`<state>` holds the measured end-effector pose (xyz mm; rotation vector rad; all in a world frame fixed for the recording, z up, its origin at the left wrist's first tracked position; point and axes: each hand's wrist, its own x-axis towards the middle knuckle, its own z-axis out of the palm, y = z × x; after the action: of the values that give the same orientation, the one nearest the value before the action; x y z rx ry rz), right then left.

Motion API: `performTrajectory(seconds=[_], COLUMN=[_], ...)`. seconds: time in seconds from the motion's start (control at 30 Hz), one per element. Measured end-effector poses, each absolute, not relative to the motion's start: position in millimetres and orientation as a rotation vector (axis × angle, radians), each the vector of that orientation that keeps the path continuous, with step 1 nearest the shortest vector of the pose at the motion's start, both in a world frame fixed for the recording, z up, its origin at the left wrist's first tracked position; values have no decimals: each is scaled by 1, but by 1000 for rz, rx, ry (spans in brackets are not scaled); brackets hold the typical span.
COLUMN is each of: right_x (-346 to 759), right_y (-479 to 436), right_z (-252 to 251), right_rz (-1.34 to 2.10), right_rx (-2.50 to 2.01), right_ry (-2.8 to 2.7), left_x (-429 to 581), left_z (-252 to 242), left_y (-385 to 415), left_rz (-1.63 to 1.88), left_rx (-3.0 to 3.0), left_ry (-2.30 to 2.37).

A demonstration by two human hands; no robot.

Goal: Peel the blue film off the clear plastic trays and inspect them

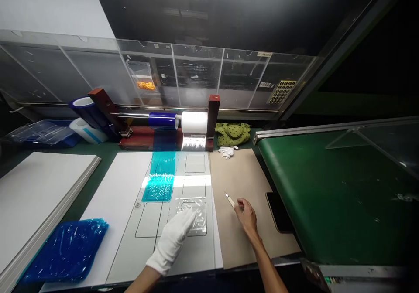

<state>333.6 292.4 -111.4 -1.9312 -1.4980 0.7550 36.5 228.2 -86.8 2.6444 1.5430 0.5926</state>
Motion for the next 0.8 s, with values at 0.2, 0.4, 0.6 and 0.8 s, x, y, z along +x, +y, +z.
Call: performTrajectory(seconds=[0.2, 0.4, 0.6, 0.8], right_x=[323, 309, 305, 310], right_y=[258, 225, 207, 196], right_z=[-105, -99, -82, -32], right_rz=[757, 783, 777, 853], right_rx=[-1878, -1899, -1935, -1842], right_ry=[-1525, -1597, -1620, -1565], left_x=[34, 36, 35, 25], left_z=[-105, -125, -122, -84], left_y=[145, 101, 98, 100], left_rz=[565, 549, 474, 511], left_rx=[2797, 2874, 2753, 2693], left_ry=[1525, 1506, 1336, 1433])
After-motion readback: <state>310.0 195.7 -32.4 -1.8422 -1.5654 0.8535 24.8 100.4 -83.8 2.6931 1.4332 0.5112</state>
